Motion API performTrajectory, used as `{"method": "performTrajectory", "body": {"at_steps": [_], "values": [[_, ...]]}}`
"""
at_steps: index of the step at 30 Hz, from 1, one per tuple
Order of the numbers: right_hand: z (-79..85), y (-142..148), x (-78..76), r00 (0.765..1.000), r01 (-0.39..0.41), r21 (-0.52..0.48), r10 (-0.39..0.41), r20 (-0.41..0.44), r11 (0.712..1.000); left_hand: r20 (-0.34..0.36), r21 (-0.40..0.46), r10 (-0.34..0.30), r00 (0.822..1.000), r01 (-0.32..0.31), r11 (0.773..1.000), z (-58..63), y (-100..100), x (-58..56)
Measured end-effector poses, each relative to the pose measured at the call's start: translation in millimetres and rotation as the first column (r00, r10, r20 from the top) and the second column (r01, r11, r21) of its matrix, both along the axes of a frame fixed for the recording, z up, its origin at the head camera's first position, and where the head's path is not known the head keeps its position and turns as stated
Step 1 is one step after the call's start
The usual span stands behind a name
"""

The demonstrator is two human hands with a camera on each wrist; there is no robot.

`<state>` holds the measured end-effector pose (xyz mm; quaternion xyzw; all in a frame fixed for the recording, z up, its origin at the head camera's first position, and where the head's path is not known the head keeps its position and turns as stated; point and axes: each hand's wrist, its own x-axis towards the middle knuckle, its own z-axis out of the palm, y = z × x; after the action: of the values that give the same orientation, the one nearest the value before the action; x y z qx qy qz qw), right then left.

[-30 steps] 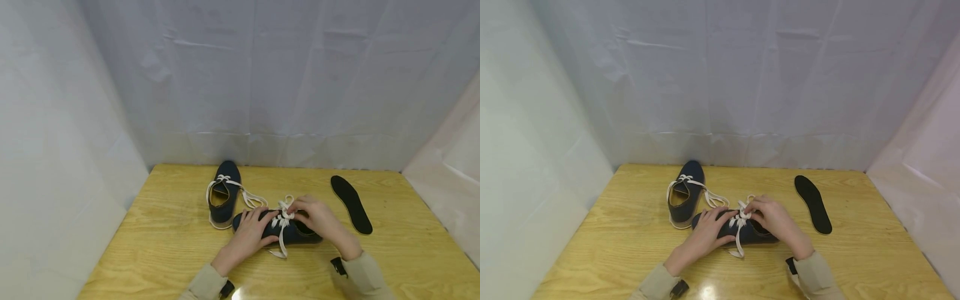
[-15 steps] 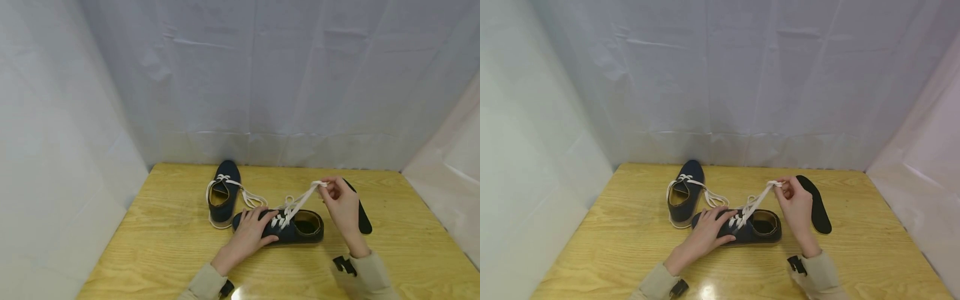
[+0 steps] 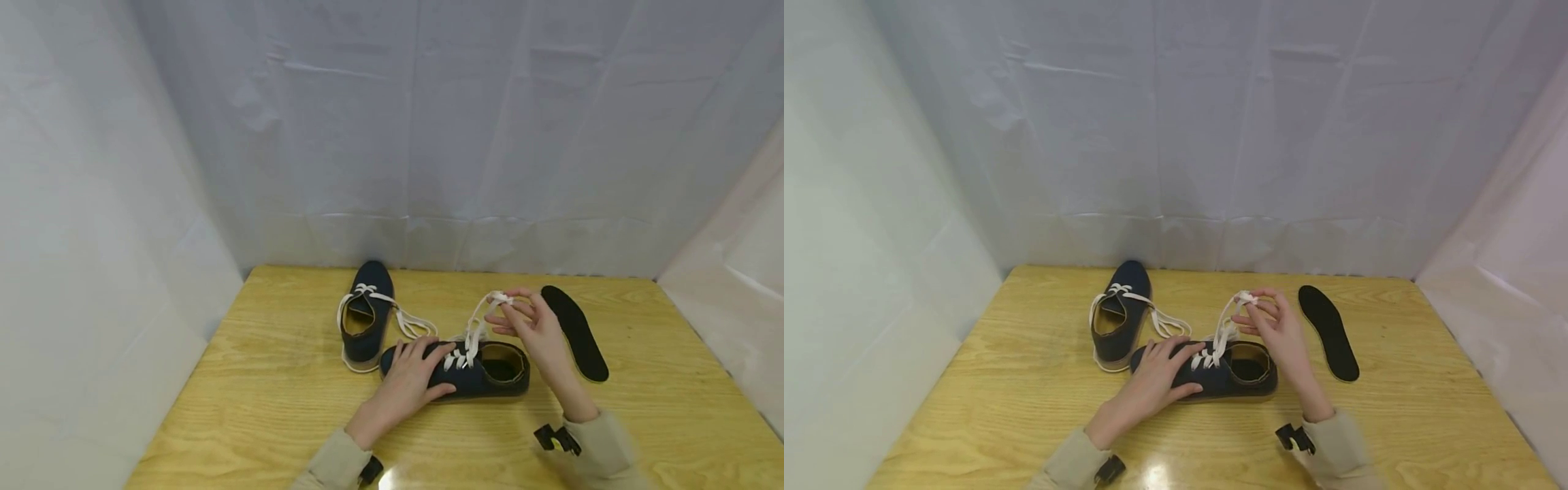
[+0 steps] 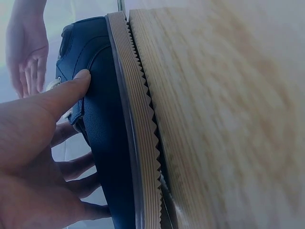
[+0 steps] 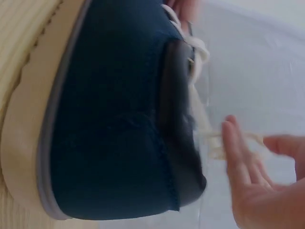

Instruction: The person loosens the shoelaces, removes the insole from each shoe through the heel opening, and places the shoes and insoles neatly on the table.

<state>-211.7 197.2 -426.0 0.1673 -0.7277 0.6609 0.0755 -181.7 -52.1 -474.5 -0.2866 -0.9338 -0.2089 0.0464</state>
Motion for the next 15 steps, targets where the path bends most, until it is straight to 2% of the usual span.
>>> {"method": "performTrajectory", "body": {"at_steps": [2,4,8,10,12,15], "values": [[-3.0,-3.9,-0.5,0.998,-0.056,0.112,0.054,0.019,0.992,-0.003,-0.002,0.0,1.0,0.0,1.0,0.2,0.1,0.1],[-5.4,-5.5,-0.2,0.994,-0.105,0.268,0.101,0.031,0.958,-0.003,-0.004,0.0,1.0,0.0,1.0,0.2,0.3,0.0],[-6.6,-4.6,1.6,0.98,-0.151,0.568,0.196,-0.019,0.809,-0.001,-0.009,0.0,1.0,0.0,1.0,0.3,0.7,0.1],[-7.0,-3.8,1.9,0.964,-0.134,0.659,0.252,-0.086,0.74,-0.005,-0.012,0.0,1.0,0.0,1.0,0.3,0.6,0.3],[-7.7,-3.3,1.9,0.945,-0.101,0.715,0.291,-0.147,0.692,-0.006,-0.014,0.002,1.0,-0.002,1.0,0.8,0.4,0.8],[-9.7,-4.2,0.9,0.928,-0.031,0.747,0.297,-0.225,0.664,-0.004,-0.012,0.004,1.0,-0.004,1.0,1.4,0.0,1.3]]}}
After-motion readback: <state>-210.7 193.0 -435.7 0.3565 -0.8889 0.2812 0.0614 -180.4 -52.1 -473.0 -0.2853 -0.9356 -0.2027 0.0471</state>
